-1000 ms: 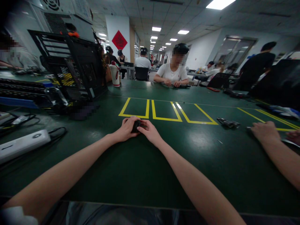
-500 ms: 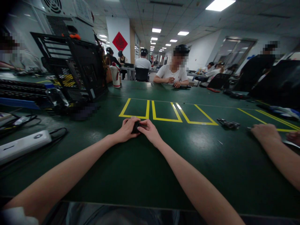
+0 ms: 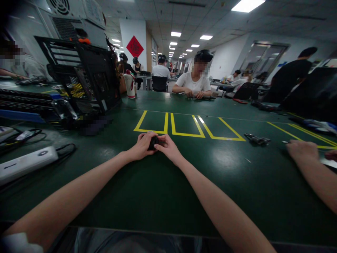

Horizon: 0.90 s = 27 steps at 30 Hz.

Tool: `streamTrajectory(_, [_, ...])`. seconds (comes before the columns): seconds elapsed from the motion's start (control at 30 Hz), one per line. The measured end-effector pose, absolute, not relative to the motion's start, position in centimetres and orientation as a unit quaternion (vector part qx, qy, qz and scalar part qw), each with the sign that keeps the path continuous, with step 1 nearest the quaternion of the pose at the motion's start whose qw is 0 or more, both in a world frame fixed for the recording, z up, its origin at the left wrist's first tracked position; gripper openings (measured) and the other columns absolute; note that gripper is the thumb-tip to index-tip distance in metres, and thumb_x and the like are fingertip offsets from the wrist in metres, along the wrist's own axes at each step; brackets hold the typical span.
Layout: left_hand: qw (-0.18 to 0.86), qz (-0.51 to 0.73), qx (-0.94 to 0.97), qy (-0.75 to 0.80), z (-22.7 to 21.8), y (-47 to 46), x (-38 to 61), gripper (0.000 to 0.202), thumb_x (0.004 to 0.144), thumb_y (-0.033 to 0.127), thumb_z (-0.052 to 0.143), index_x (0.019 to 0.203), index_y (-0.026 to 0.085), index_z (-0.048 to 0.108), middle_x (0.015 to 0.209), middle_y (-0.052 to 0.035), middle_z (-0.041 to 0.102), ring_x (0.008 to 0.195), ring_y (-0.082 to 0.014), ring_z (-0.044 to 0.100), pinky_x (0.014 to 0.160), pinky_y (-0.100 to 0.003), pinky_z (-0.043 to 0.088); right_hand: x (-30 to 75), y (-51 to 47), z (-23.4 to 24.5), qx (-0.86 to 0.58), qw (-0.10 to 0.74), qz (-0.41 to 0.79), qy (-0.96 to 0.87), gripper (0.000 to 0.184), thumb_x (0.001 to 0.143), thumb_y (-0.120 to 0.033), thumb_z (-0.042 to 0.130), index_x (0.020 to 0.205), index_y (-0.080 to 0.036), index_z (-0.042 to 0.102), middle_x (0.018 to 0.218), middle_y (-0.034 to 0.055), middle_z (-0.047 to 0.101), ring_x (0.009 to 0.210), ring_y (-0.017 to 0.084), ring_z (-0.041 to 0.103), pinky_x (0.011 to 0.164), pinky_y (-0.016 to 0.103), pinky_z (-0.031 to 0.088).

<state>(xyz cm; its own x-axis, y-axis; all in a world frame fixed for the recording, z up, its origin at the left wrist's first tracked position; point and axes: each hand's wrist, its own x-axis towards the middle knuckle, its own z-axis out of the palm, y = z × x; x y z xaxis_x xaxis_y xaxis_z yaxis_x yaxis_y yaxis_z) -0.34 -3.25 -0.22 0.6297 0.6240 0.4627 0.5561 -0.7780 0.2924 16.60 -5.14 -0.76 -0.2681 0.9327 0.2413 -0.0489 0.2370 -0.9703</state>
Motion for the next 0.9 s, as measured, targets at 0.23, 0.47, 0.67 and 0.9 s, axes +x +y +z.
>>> streamTrajectory(0.23, [0.057, 0.278, 0.901, 0.329, -0.26, -3.16, -0.31, 0.055, 0.072, 0.027, 0.056, 0.118, 0.021, 0.027, 0.116, -0.0096, 0.043, 0.111, -0.0246, 0.040, 0.095, -0.044, 0.023, 16.50, -5.10, -0.87, -0.378, 0.491, 0.470, -0.629, 0.025, 0.069, -0.028, 0.062, 0.089, -0.022, 0.049, 0.095, 0.0011, 0.053, 0.092, 0.014, 0.053, 0.085, 0.034, 0.044])
streamTrajectory(0.47, [0.059, 0.284, 0.900, 0.327, -0.29, -3.19, -0.26, 0.053, 0.072, 0.026, 0.056, 0.117, 0.021, 0.028, 0.117, -0.0096, 0.042, 0.111, -0.0248, 0.040, 0.096, -0.045, 0.023, 16.65, -5.05, -1.03, -0.371, 0.480, 0.481, -0.633, 0.029, 0.069, -0.027, 0.061, 0.095, -0.022, 0.050, 0.101, 0.0026, 0.054, 0.096, 0.016, 0.053, 0.087, 0.036, 0.043])
streamTrajectory(0.67, [0.057, 0.286, 0.900, 0.324, -0.28, -3.17, -0.26, 0.054, 0.072, 0.026, 0.056, 0.118, 0.021, 0.028, 0.116, -0.0094, 0.042, 0.111, -0.0246, 0.040, 0.095, -0.044, 0.024, 16.50, -5.24, -1.01, -0.357, 0.493, 0.488, -0.626, 0.030, 0.066, -0.025, 0.065, 0.091, -0.022, 0.049, 0.100, 0.0008, 0.052, 0.094, 0.015, 0.055, 0.085, 0.033, 0.045])
streamTrajectory(0.9, [0.064, 0.289, 0.897, 0.327, -0.37, -3.15, -0.16, 0.055, 0.070, 0.025, 0.056, 0.117, 0.022, 0.028, 0.115, -0.0088, 0.043, 0.111, -0.0251, 0.040, 0.094, -0.045, 0.023, 16.41, -5.05, -1.07, -0.383, 0.497, 0.459, -0.629, 0.027, 0.070, -0.030, 0.060, 0.093, -0.022, 0.050, 0.098, 0.0020, 0.054, 0.096, 0.015, 0.052, 0.086, 0.035, 0.044])
